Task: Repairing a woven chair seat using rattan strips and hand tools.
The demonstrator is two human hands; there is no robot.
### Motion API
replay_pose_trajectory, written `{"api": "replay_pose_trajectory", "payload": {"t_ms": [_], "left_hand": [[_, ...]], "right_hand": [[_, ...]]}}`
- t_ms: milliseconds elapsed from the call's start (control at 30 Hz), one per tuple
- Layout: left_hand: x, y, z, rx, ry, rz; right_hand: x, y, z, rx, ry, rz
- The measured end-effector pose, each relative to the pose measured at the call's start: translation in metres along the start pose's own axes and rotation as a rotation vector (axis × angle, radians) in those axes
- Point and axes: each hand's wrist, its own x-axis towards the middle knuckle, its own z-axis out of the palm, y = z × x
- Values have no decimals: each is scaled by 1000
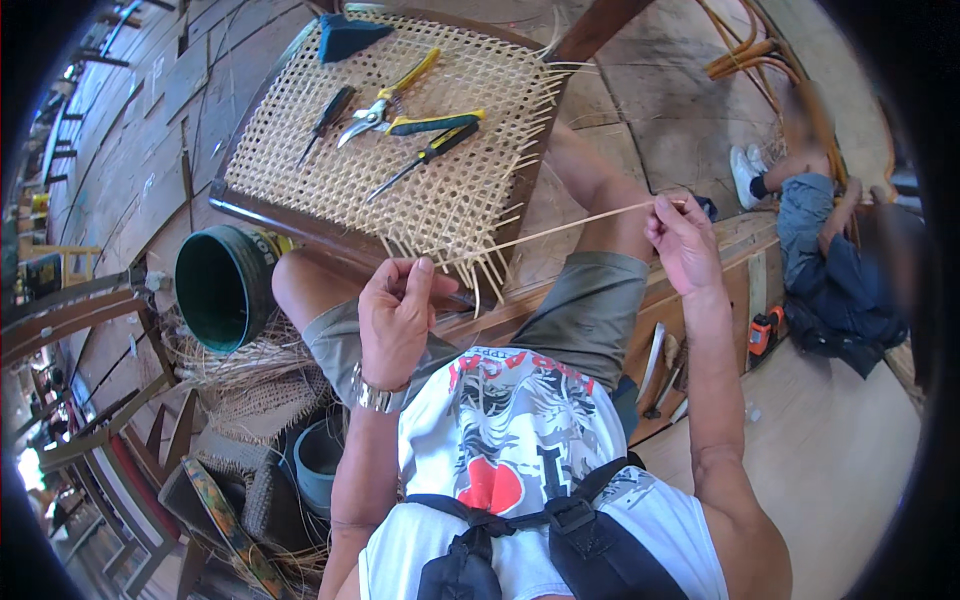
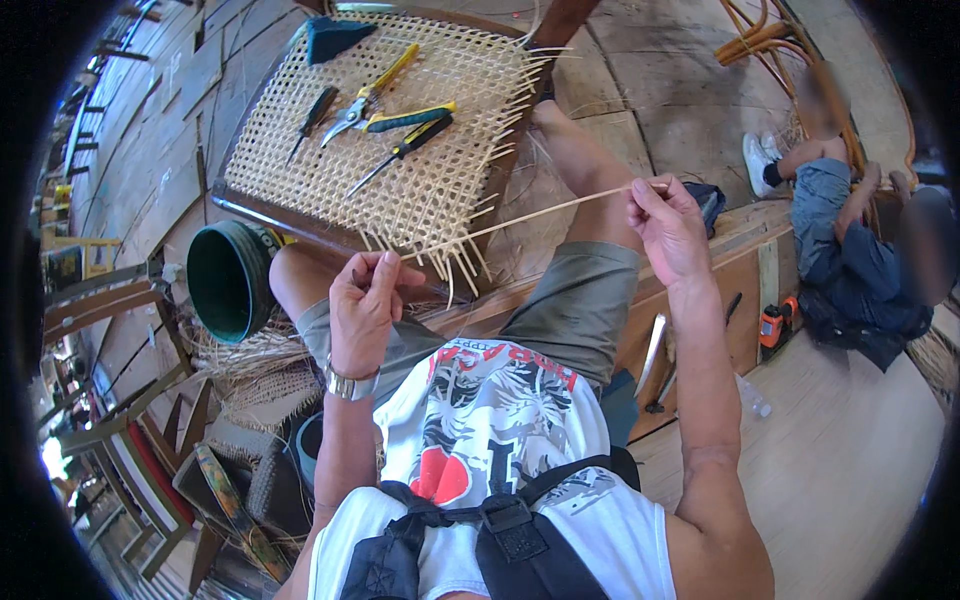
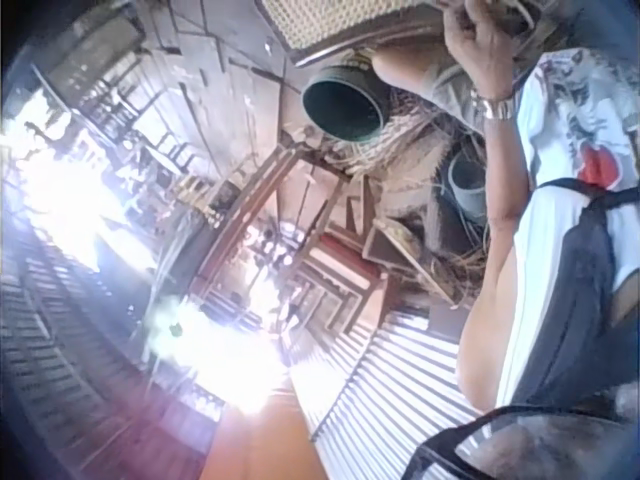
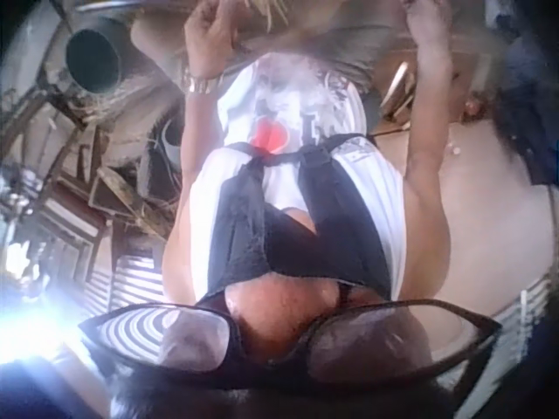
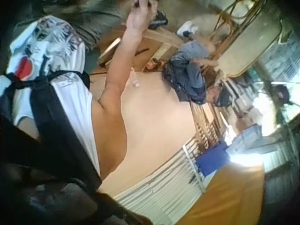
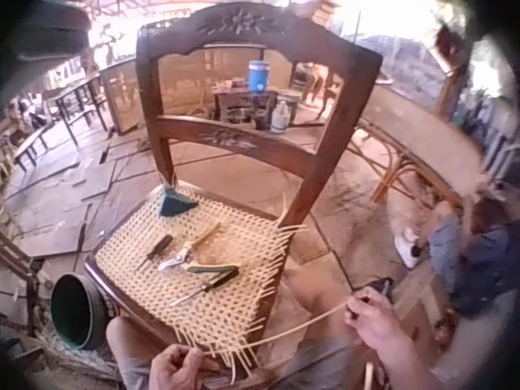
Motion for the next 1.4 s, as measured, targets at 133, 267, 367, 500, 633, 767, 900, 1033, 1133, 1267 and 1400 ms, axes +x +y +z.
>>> {"api": "replay_pose_trajectory", "payload": {"t_ms": [133,267,367,500,633,767,900,1033,1133,1267,1400], "left_hand": [[-10,-16,18,134,-107,21],[-23,-33,25,175,-316,-43],[-29,-41,22,123,-405,-141],[-34,-44,17,123,-407,-138],[-33,-36,13,81,-342,-207],[-24,-19,13,-14,-285,-142],[-11,-2,45,29,-296,-36],[20,4,117,58,-464,372],[26,2,133,-75,-688,89],[10,-7,92,-135,-627,-179],[4,-14,48,-175,-499,-263]], "right_hand": [[6,-7,0,34,175,-110],[22,-32,2,11,159,-206],[28,-47,7,-180,202,-211],[28,-51,14,-262,150,-153],[28,-52,17,-261,145,-162],[28,-55,21,-260,143,-168],[27,-45,35,-197,91,-183],[25,-18,60,-128,75,-131],[25,-25,69,-65,-20,-251],[31,-118,49,-685,240,-496],[57,-165,41,-1408,169,-535]]}}
